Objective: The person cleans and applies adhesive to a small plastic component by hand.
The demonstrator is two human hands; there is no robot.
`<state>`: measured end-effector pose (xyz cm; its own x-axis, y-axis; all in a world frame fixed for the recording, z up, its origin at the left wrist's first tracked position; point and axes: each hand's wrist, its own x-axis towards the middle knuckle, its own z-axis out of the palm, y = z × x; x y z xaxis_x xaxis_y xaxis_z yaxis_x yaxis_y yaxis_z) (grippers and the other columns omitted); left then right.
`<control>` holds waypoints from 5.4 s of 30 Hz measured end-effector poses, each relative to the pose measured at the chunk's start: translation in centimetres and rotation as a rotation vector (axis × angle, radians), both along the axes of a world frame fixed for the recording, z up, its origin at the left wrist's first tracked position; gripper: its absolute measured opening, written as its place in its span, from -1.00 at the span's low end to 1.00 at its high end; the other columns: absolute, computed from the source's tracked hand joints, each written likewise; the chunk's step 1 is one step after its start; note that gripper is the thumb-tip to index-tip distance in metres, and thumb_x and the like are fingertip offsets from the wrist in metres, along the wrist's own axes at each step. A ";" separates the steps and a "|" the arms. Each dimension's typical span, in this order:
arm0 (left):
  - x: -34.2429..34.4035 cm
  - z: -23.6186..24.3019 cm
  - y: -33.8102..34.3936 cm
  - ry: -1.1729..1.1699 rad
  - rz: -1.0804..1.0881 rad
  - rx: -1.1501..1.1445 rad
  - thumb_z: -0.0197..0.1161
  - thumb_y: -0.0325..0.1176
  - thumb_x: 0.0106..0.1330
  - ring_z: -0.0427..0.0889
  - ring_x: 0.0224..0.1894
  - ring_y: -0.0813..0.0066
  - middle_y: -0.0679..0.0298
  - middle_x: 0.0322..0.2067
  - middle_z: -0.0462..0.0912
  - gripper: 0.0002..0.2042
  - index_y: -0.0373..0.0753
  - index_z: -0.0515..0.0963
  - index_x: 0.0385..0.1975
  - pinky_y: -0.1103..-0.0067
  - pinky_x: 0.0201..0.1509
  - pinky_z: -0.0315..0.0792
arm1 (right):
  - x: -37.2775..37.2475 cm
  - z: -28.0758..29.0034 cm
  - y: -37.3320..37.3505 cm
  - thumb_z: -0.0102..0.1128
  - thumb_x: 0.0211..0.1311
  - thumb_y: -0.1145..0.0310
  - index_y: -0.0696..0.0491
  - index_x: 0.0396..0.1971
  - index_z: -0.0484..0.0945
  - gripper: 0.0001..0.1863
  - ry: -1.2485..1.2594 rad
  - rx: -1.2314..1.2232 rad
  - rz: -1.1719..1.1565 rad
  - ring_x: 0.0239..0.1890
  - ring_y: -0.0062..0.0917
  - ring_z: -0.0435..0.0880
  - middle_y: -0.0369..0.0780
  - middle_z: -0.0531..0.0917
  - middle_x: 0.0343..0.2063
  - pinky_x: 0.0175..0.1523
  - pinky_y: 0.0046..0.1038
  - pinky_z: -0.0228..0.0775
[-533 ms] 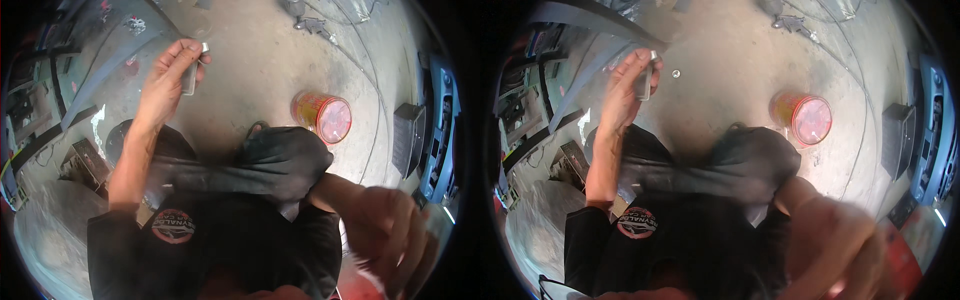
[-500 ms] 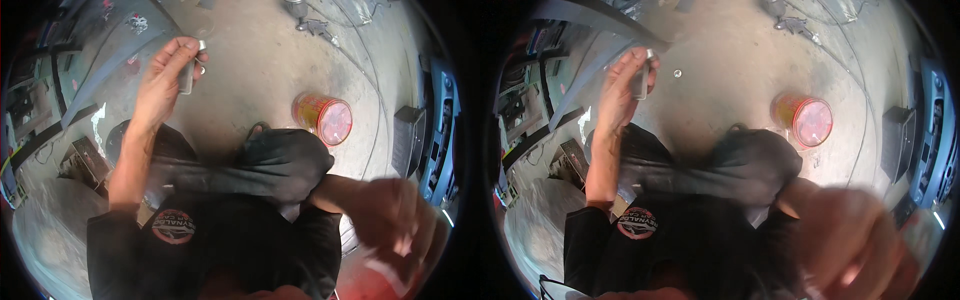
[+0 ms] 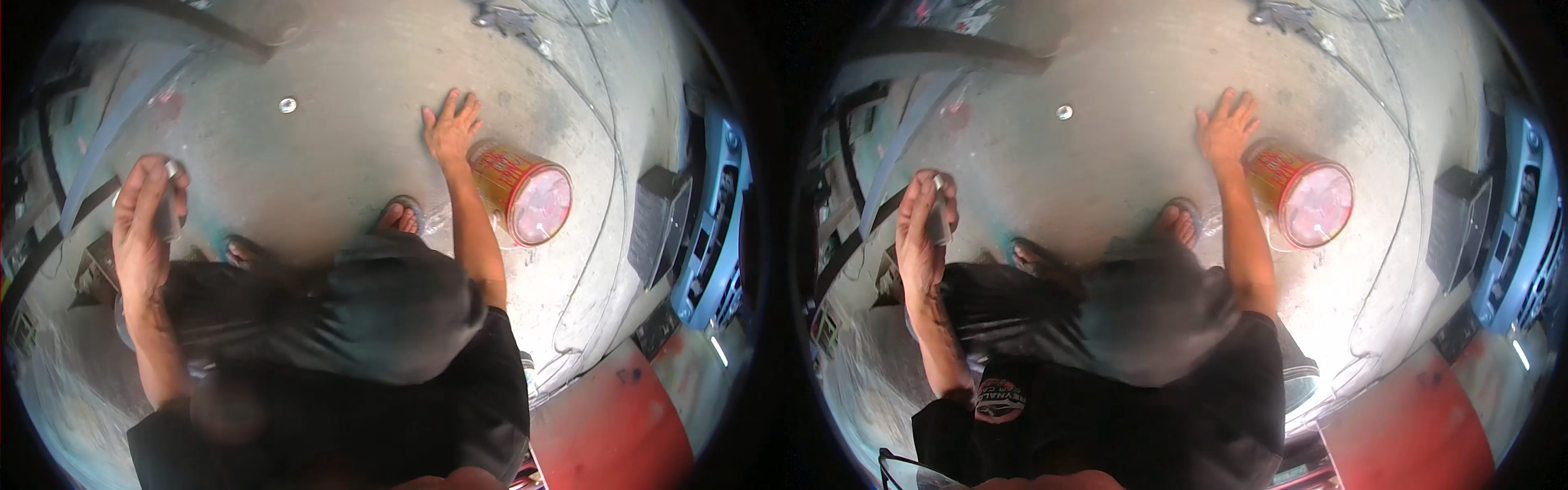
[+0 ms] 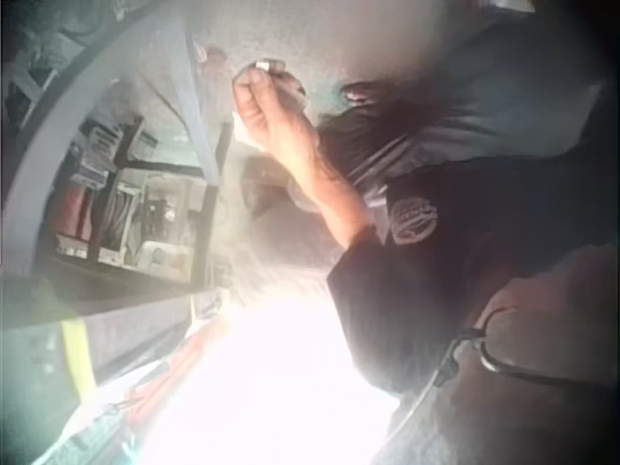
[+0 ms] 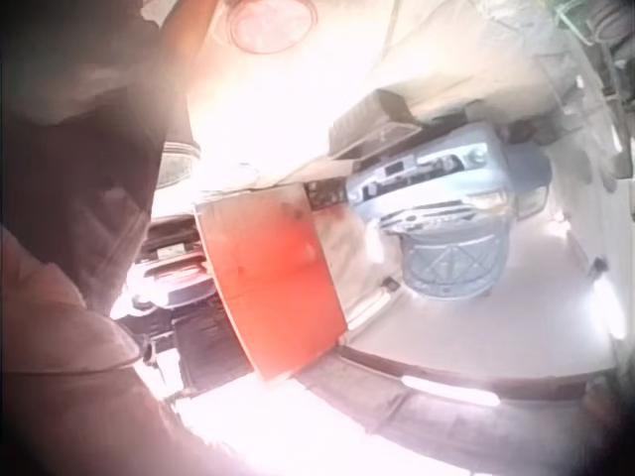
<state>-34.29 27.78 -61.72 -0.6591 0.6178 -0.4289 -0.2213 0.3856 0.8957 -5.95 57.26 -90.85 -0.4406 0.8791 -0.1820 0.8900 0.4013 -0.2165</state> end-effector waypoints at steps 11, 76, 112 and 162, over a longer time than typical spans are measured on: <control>0.3 -2.1 2.9 -0.035 -0.060 -0.075 0.16 -0.15 0.51 0.41 -0.46 0.78 0.40 -0.28 0.58 -0.77 -0.17 0.56 -0.08 0.80 -0.45 0.21 | 0.4 2.1 -3.0 0.14 0.36 -0.02 -0.11 0.48 0.20 -0.25 0.125 0.016 0.243 0.55 0.11 -0.15 0.17 -0.02 0.49 0.49 0.28 -0.34; 2.7 2.8 8.3 -0.367 -0.231 0.667 0.10 -0.39 0.44 0.50 -0.21 0.62 0.27 0.05 0.56 -0.49 -0.23 0.28 0.39 0.58 -0.15 0.45 | -10.8 35.3 -4.0 0.21 0.39 0.47 0.19 0.04 0.56 -0.73 1.368 -1.241 0.214 -0.25 -0.38 0.77 -0.12 0.72 -0.25 -0.07 -0.33 0.67; 3.1 3.2 8.5 -0.320 -0.286 0.581 -0.11 0.00 0.61 0.58 -0.48 0.59 0.25 -0.32 0.61 -0.57 -0.22 0.49 0.11 0.65 -0.45 0.48 | -11.0 35.8 -5.7 0.19 0.41 0.50 0.25 -0.04 0.60 -0.79 1.123 -0.725 0.354 -0.31 -0.45 0.75 -0.12 0.72 -0.29 -0.12 -0.42 0.63; 3.2 3.2 8.9 -0.440 -0.120 0.564 -0.09 0.02 0.61 0.35 -0.44 0.70 0.41 -0.28 0.64 -0.51 -0.29 0.60 0.07 0.68 -0.37 0.30 | -11.1 36.3 -6.3 0.18 0.39 0.54 0.22 0.04 0.61 -0.74 0.943 -0.676 0.316 -0.29 -0.70 0.67 -0.26 0.74 -0.33 -0.24 -0.66 0.42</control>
